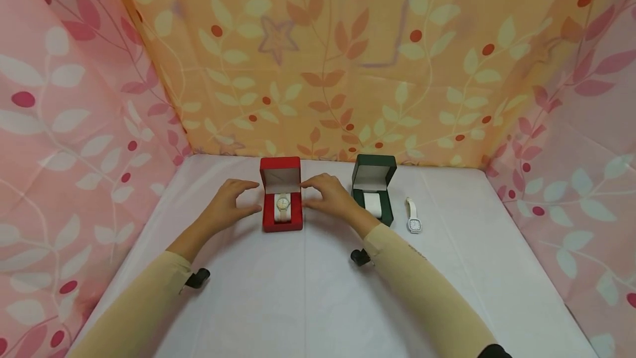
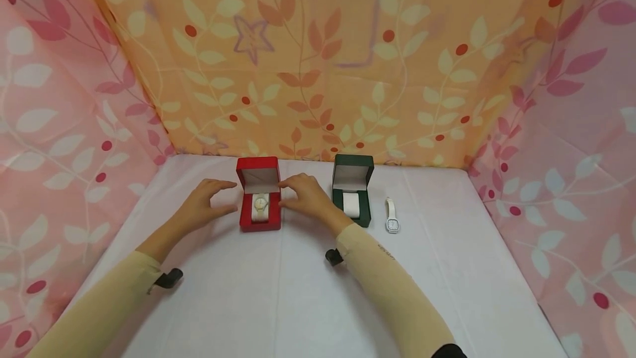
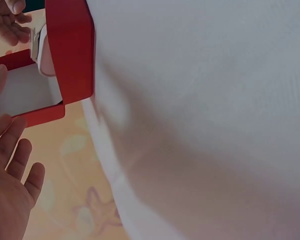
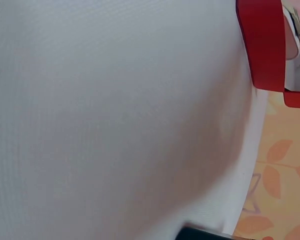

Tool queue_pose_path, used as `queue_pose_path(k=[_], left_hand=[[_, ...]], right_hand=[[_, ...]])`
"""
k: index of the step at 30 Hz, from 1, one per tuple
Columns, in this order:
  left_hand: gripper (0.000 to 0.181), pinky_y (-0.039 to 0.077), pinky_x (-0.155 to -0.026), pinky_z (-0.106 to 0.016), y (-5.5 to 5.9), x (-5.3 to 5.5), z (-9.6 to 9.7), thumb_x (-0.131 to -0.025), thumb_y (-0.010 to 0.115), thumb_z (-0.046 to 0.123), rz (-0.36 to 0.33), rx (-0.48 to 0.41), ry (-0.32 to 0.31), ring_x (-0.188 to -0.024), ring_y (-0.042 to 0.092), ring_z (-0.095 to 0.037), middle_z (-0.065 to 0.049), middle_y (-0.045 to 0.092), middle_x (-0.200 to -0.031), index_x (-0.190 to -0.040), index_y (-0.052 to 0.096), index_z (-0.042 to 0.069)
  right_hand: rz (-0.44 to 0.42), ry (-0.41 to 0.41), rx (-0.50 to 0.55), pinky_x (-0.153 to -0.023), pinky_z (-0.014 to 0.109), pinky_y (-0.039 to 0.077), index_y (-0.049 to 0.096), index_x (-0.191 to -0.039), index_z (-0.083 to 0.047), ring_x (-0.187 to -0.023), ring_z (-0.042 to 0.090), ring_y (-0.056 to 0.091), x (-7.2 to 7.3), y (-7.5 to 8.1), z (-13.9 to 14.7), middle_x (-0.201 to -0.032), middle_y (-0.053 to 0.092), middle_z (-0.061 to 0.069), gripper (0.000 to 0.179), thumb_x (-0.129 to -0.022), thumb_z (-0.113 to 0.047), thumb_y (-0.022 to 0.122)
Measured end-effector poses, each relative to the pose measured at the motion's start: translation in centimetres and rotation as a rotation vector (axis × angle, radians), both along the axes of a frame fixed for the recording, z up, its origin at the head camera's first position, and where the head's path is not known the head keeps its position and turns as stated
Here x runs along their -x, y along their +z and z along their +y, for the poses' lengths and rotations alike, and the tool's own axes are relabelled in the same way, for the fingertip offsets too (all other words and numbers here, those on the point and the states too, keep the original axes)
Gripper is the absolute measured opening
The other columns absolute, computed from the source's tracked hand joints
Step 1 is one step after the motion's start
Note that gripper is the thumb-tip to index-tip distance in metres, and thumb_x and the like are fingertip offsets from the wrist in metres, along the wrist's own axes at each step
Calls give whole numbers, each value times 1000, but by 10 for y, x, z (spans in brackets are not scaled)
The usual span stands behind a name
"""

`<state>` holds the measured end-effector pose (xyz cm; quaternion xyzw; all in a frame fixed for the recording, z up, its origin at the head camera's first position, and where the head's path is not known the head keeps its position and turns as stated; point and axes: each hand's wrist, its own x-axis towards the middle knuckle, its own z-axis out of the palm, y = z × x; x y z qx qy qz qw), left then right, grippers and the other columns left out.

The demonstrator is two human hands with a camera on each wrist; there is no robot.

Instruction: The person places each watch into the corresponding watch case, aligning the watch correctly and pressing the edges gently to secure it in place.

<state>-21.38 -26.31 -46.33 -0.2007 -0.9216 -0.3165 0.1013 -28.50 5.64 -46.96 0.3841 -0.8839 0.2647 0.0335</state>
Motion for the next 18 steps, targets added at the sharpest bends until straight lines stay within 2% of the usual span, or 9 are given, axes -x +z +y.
queue_pose_path(k=[7,18], left_hand=[[64,42,-106,-55,6,3,-7,-81,89,29,12,20,17,-124,50,-32,-13,66,-131,-136,64,8],[65,41,-109,-58,22,12,-10,-83,87,30,0,7,63,-130,46,-35,-14,62,-136,-139,61,10]], right_hand=[[13,-16,30,-109,46,38,68,-132,-15,-125,21,54,2,8,5,-129,69,0,48,-89,-29,82],[44,-64,52,-116,49,35,66,-134,-17,-132,19,53,12,17,9,-132,68,-1,50,-89,-35,81]])
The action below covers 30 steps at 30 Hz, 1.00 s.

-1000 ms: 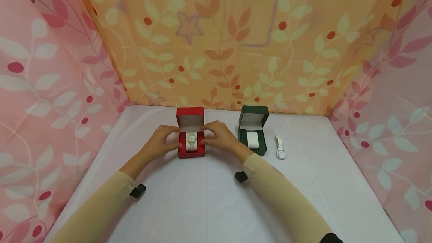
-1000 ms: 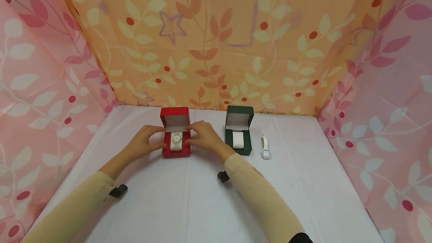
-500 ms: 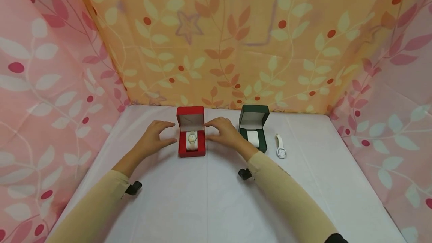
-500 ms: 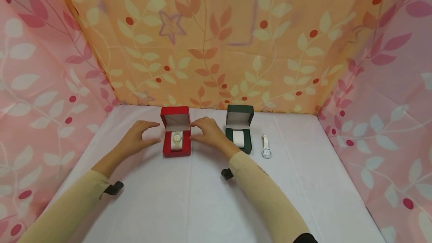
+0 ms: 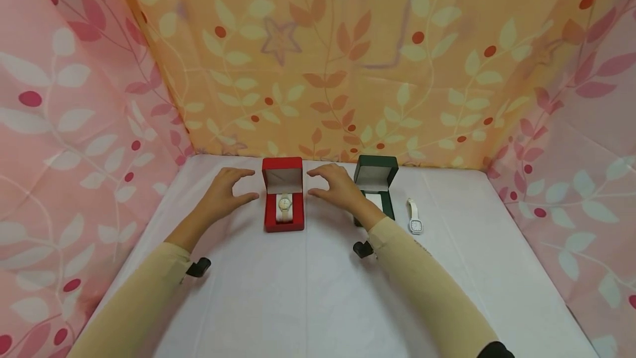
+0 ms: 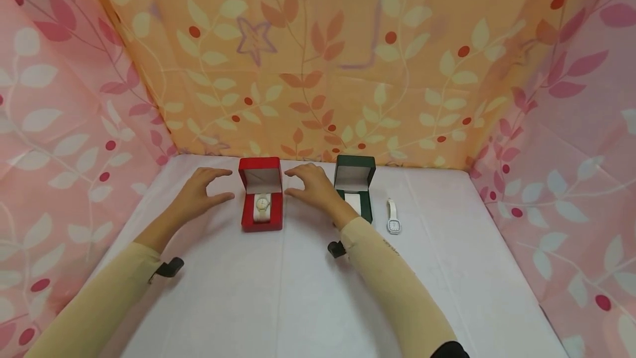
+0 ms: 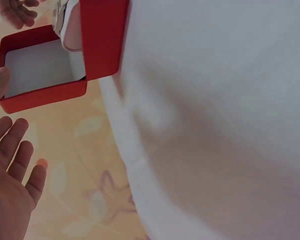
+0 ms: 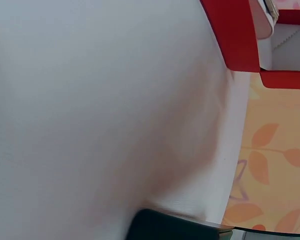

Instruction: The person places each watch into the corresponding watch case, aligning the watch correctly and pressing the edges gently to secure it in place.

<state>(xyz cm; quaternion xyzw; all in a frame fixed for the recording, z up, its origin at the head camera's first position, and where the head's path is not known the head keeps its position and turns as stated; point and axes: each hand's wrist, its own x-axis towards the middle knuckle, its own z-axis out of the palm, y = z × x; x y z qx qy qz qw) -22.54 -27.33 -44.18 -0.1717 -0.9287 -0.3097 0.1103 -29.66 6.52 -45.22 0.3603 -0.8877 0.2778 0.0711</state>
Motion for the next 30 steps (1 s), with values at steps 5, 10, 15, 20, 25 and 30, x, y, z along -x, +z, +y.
queue_pose_path(k=[5,10,15,20,25,30], left_hand=[[66,39,-111,-59,5,6,0,-84,86,31,-6,-3,15,-134,44,-35,-14,59,-140,-141,59,11],[66,38,-111,-60,9,11,1,-84,86,29,11,-12,11,-133,44,-37,-15,59,-140,-141,59,9],[65,38,-111,-59,13,17,3,-83,87,28,47,-10,0,-131,46,-37,-15,60,-137,-139,60,7],[67,39,-110,-59,15,23,6,-83,88,26,44,-17,-16,-129,46,-36,-13,61,-138,-140,59,7],[68,33,-115,-59,18,31,6,-81,89,22,44,-15,-37,-137,42,-38,-14,60,-141,-140,59,5],[66,28,-119,-58,21,39,7,-82,88,21,37,9,-56,-142,38,-39,-15,60,-142,-140,59,4]], right_hand=[[-3,5,24,-119,52,31,65,-135,-13,-138,23,50,2,4,-1,-135,67,1,52,-90,-34,81],[-6,3,50,-123,53,25,64,-137,-13,-141,26,48,4,5,-3,-137,65,2,54,-90,-34,80],[8,-1,87,-127,52,14,62,-139,-13,-135,22,54,10,7,-5,-137,66,2,54,-91,-32,80],[-8,-8,94,-121,48,31,61,-141,-14,-131,21,54,16,10,-6,-135,66,0,57,-91,-33,80],[-36,-12,102,-114,45,40,60,-142,-15,-130,20,52,21,14,-9,-133,65,-1,58,-91,-35,79],[-66,-22,101,-113,45,42,59,-144,-18,-130,19,51,25,16,-14,-136,64,-1,58,-91,-33,79]])
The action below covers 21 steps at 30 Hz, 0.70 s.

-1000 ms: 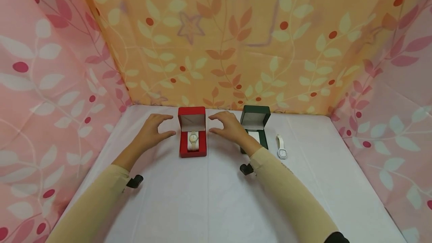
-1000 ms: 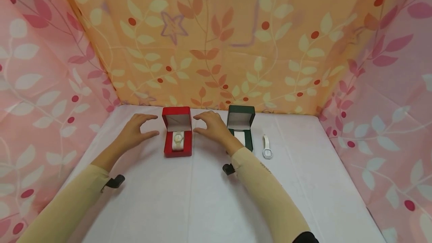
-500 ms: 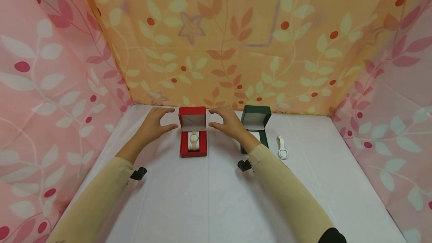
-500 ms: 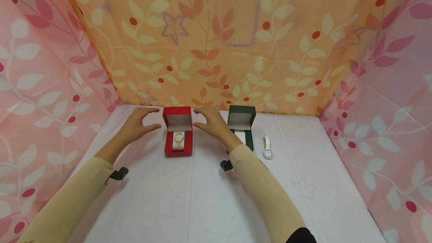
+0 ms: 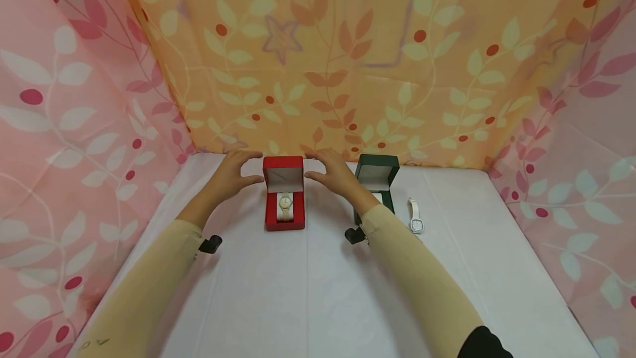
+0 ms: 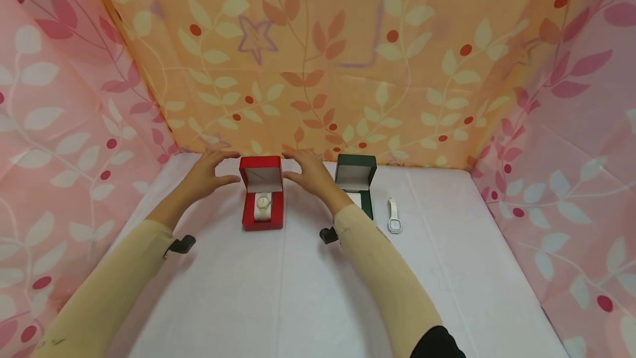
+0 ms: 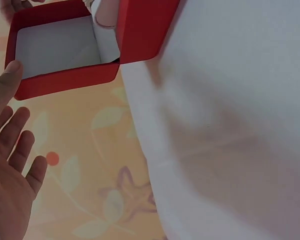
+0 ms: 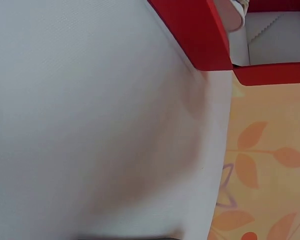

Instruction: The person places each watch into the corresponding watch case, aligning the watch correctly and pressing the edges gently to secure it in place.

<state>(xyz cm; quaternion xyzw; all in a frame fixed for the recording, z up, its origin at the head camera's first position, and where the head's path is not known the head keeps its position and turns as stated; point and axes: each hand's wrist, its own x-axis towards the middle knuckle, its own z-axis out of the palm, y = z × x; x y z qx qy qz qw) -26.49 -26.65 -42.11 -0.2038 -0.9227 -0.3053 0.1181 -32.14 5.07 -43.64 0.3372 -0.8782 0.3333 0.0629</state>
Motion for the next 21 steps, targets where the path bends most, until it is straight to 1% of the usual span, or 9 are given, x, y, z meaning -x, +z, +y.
queue_pose_path(k=[3,7,12,17,21], left_hand=[[65,30,-117,-58,1,2,0,-83,87,21,-12,-1,0,-139,40,-39,-15,61,-141,-140,60,5],[61,32,-117,-58,1,5,0,-84,86,21,-31,-2,5,-138,41,-36,-13,64,-138,-138,62,8],[58,35,-115,-58,3,8,2,-85,85,20,-61,2,10,-135,44,-33,-11,66,-135,-139,63,11],[55,40,-110,-54,3,11,3,-85,85,19,-45,-4,-2,-123,47,-30,-10,69,-126,-136,65,9],[51,42,-105,-51,4,12,4,-87,83,18,-49,-7,-9,-116,48,-26,-9,70,-122,-134,67,9]], right_hand=[[11,7,-22,-113,44,41,57,-145,-20,-130,20,51,2,1,-2,-136,65,-1,59,-92,-31,79],[39,24,-53,-115,44,38,53,-150,-20,-130,22,51,5,3,-4,-135,66,0,63,-92,-31,78],[63,36,-60,-117,44,34,52,-151,-20,-129,21,53,7,6,-6,-133,68,-1,66,-92,-29,79],[68,44,-69,-116,46,35,54,-149,-17,-126,20,54,10,8,-9,-131,70,-2,63,-92,-27,79],[71,48,-83,-113,47,36,58,-146,-15,-121,21,56,10,9,-11,-129,71,-2,59,-92,-27,78]])
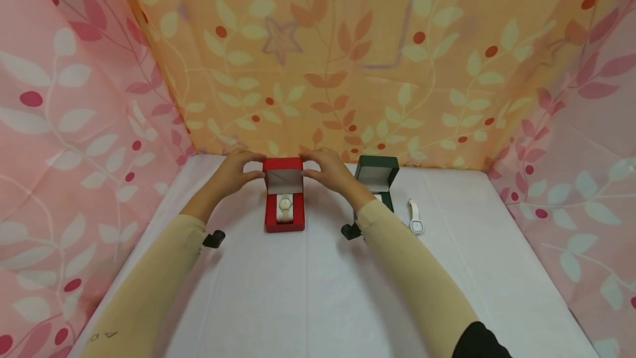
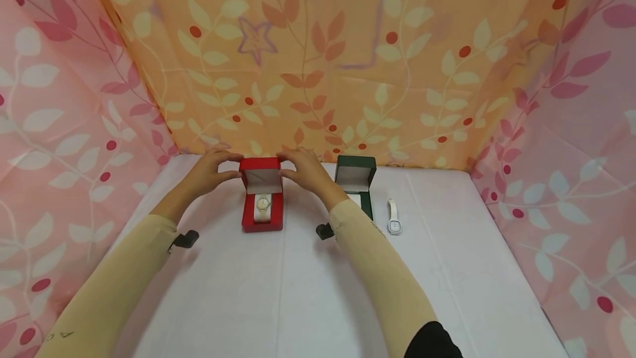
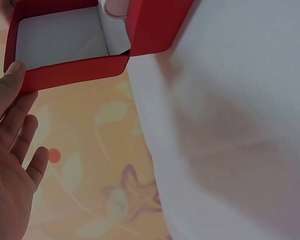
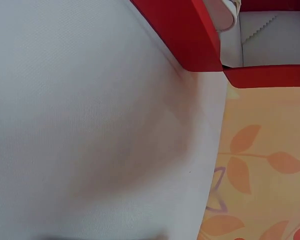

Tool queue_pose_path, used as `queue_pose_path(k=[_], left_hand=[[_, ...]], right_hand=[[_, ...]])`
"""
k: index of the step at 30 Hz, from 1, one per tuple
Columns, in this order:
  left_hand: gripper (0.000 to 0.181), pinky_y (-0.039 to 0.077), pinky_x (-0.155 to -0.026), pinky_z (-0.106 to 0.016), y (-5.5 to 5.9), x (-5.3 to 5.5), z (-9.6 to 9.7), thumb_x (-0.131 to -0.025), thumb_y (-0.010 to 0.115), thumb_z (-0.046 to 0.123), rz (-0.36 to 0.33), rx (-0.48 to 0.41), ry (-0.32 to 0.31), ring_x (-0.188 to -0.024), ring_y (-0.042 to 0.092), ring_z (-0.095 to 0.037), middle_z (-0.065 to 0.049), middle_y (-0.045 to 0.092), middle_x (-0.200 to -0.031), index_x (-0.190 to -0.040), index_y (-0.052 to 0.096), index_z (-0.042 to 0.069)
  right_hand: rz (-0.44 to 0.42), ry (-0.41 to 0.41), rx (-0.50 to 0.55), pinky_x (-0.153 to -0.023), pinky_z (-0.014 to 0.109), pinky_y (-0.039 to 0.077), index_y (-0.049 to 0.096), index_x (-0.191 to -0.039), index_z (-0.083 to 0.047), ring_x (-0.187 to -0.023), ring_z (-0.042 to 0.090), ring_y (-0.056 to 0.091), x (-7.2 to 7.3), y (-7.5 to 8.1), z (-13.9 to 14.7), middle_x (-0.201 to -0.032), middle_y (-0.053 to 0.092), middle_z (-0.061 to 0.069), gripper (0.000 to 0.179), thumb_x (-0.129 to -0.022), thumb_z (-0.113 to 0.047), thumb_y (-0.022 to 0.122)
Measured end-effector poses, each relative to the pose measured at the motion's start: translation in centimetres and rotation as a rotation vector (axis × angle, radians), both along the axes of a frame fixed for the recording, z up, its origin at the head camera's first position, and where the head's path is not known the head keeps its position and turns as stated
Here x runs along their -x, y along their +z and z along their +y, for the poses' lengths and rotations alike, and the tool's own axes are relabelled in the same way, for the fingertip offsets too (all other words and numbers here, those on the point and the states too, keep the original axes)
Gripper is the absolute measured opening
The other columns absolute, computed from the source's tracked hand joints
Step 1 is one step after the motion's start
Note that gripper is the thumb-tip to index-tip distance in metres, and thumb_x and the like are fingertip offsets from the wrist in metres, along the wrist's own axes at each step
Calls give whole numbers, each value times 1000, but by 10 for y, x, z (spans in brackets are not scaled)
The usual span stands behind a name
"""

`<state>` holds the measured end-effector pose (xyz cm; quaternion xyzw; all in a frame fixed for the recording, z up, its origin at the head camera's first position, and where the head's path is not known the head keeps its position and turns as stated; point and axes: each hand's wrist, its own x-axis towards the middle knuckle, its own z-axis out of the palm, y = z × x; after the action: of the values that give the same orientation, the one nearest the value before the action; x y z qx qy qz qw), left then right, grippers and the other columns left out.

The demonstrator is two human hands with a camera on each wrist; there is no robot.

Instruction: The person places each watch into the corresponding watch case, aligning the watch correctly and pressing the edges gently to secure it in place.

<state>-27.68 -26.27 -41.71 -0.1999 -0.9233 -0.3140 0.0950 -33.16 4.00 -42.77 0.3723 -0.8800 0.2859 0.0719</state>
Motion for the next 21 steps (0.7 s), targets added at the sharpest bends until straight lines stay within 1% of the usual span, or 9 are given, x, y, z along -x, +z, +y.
queue_pose_path(k=[3,9,16,21], left_hand=[[50,39,-108,-52,1,1,0,-87,83,17,-17,-5,-2,-120,48,-28,-10,70,-124,-134,67,8],[49,28,-119,-58,2,-1,1,-90,80,18,-48,5,-4,-133,48,-33,-12,70,-128,-135,65,8],[49,32,-116,-61,2,-5,1,-92,78,20,-84,-1,-2,-133,51,-35,-13,68,-131,-137,63,9],[49,35,-115,-59,0,-9,2,-91,79,23,-85,3,10,-134,51,-33,-11,68,-132,-137,64,11]], right_hand=[[-20,-6,-4,-112,47,36,58,-146,-16,-119,20,55,-2,1,-1,-128,72,-2,57,-93,-29,77],[-89,-26,3,-113,49,35,61,-143,-16,-123,22,54,-6,4,-2,-129,72,0,53,-93,-28,77],[-116,-29,11,-116,48,34,63,-139,-18,-125,20,55,-8,4,-1,-128,72,-2,51,-92,-28,79],[-133,-7,34,-117,50,33,64,-135,-20,-125,19,55,-10,3,0,-126,72,-3,47,-91,-26,79]])
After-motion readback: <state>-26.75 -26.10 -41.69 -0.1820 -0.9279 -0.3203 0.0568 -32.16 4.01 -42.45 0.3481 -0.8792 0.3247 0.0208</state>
